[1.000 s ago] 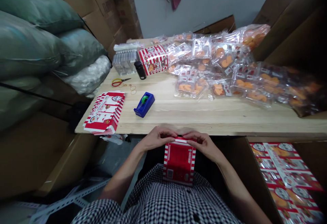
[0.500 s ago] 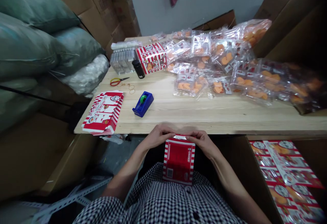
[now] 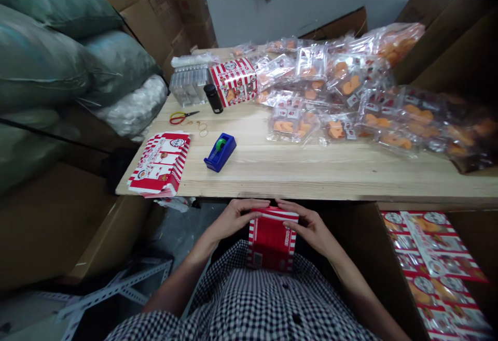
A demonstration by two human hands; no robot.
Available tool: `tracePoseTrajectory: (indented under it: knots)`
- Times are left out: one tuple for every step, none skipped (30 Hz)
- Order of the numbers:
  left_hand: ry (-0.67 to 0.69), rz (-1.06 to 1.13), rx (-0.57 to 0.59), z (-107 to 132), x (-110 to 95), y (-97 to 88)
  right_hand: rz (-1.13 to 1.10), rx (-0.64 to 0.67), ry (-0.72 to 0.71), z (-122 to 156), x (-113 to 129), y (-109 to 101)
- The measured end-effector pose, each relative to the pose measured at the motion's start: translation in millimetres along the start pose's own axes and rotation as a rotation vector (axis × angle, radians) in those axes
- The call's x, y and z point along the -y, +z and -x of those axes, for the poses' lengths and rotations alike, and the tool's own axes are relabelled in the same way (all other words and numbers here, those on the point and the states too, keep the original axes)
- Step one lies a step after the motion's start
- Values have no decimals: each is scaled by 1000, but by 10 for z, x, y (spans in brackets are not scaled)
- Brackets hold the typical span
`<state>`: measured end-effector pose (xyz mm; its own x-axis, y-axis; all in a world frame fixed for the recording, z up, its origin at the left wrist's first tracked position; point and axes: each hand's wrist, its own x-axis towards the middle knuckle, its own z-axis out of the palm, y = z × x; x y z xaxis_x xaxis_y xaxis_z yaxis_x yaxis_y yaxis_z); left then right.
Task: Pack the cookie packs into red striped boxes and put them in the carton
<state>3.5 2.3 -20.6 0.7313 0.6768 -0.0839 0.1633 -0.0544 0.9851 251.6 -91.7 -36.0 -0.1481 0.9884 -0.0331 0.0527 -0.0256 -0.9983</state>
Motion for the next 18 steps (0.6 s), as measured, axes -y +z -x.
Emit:
tracePoseTrajectory:
  knots:
    - [-6,6,-12,-8,22,0,11,2,0,-10,2,0]
    - [-12,12,-17,-18,46,-2,16,8,5,-24,5,-2]
    - [-16,24,-18,-28,68,-7,14,19,14,-40,7,-5]
    - [-22,40,-15,-38,88,-15,5,30,26,-56,8,-10]
    - [-30,59,-8,-47,106,-26,-5,43,37,-72,8,-14]
    - [-38,79,0,-54,119,-38,-11,56,45,-86,8,-17]
    - [-48,94,9,-58,128,-50,-7,66,46,-97,6,-18]
    - [-55,100,16,-61,133,-61,9,74,40,-106,5,-15]
    - [-60,96,19,-61,135,-68,36,75,25,-111,3,-11]
    - [-59,86,20,-61,133,-70,72,76,8,-113,2,-6]
    - [-51,67,21,-62,130,-67,106,74,-11,-111,2,-3]
    - [-36,45,20,-63,127,-60,131,70,-26,-106,4,-2]
    - [-15,23,22,-66,125,-49,142,71,-37,-98,6,-5]
    - [5,6,26,-72,126,-38,142,76,-43,-89,7,-11]
    - [21,-5,31,-80,131,-27,133,82,-46,-79,8,-19]
    - [32,-9,35,-91,139,-18,121,91,-43,-72,6,-27]
    - [36,-3,38,-105,153,-10,109,99,-38,-70,1,-33]
    - [37,9,40,-121,170,-2,97,102,-30,-73,-10,-33]
